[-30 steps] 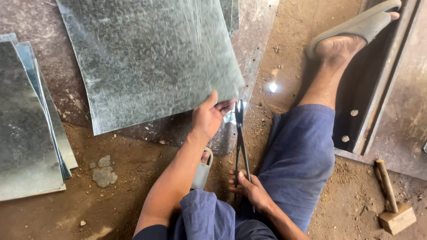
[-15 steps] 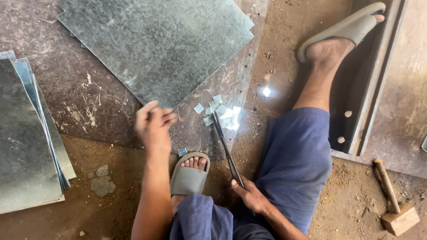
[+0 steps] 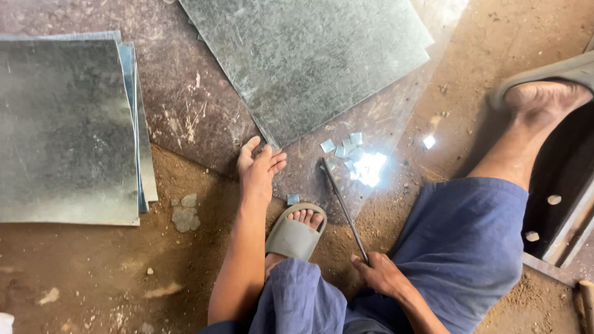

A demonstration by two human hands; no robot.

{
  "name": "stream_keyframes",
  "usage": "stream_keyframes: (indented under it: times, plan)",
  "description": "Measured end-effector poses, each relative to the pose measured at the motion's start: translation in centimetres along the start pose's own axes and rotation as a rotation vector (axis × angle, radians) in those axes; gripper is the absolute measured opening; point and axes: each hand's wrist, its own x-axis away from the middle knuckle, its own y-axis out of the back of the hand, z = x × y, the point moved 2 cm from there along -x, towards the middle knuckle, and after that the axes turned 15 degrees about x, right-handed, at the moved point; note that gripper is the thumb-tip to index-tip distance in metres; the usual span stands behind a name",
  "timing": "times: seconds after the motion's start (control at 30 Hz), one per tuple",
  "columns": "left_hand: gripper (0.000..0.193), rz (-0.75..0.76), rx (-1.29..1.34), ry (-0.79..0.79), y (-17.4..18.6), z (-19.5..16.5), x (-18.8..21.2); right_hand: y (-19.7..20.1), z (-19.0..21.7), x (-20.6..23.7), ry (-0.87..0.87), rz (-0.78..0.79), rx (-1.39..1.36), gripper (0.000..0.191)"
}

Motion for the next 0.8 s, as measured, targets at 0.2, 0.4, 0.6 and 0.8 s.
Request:
stream_keyframes:
  times: [0.2, 0.4, 0.6, 0.8]
  plan:
    - [0.015, 0.156, 0.034, 0.128, -0.3, -0.3, -2.2, -1.1, -1.3, -0.9, 0.082, -0.071, -0.068, 0.05]
    - [0.012, 0.285, -0.191, -0.026, -0.4, 1.7, 0.0, -1.4, -2.7, 0.5, 0.393, -0.056, -0.347, 0.042]
    - [0.013, 0.1, -0.248, 0.003, -0.7, 4.3, 0.8, -0.8, -2.9, 0.5, 0.302, -0.009, -0.24, 0.045]
    - [0.016, 0.025, -0.463, -0.071, -0.8, 4.3, 0.2, 1.7, -0.4, 0.1, 0.219, 0.038, -0.206, 0.05]
